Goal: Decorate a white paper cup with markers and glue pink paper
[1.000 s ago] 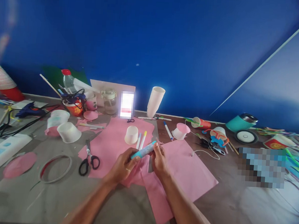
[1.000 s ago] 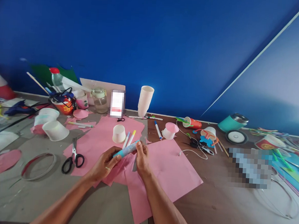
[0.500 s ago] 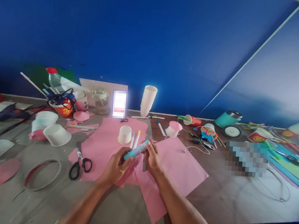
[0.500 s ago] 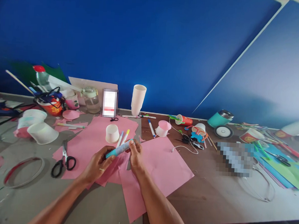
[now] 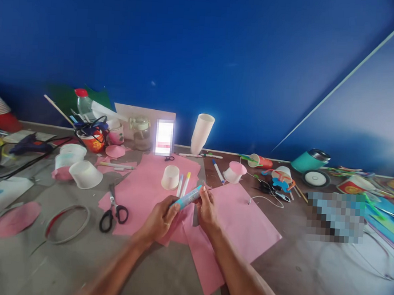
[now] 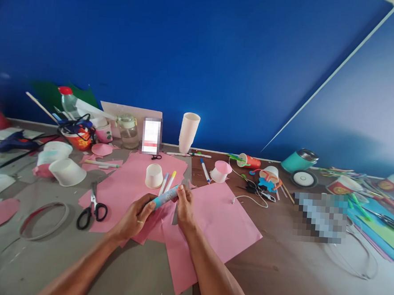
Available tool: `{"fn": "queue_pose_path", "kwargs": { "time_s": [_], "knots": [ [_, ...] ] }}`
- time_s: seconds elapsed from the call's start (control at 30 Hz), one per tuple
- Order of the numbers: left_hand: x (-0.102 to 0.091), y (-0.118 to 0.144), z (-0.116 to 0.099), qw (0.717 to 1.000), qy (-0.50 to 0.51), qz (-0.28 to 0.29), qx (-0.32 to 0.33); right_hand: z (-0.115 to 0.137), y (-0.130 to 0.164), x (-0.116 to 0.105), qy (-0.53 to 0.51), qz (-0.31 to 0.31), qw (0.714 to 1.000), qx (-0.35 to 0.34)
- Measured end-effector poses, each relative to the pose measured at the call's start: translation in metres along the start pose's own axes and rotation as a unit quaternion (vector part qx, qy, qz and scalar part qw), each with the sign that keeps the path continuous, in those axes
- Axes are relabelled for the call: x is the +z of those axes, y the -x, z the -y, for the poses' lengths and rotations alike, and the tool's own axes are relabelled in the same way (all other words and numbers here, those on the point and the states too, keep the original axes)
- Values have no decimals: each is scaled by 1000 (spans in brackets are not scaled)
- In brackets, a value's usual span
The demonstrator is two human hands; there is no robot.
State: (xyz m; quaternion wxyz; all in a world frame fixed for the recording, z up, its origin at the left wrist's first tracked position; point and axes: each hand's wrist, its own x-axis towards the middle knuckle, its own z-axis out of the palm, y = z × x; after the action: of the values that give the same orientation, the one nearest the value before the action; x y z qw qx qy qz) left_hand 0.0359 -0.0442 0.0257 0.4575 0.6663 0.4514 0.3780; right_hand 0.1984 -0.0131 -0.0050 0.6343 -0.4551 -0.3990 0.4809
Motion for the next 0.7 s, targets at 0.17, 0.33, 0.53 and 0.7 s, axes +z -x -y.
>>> {"fn": "queue_pose_path", "kwargs": {
  "time_s": [0.17,0.33,0.53,0.7],
  "knots": [
    [-2,0,5,998,65,4,-22,10,-1,1,-4,-10,1000,0],
    [-2,-1,2,994,104,-12,-21,21,-2,0,-14,-43,999,3],
    [3,-2,5,997,1,-78,-4,7,-5,5,-53,-46,998,2],
    [4,1,7,997,-30,-69,17,9,-3,3,-27,-47,998,-1]
  ]
}}
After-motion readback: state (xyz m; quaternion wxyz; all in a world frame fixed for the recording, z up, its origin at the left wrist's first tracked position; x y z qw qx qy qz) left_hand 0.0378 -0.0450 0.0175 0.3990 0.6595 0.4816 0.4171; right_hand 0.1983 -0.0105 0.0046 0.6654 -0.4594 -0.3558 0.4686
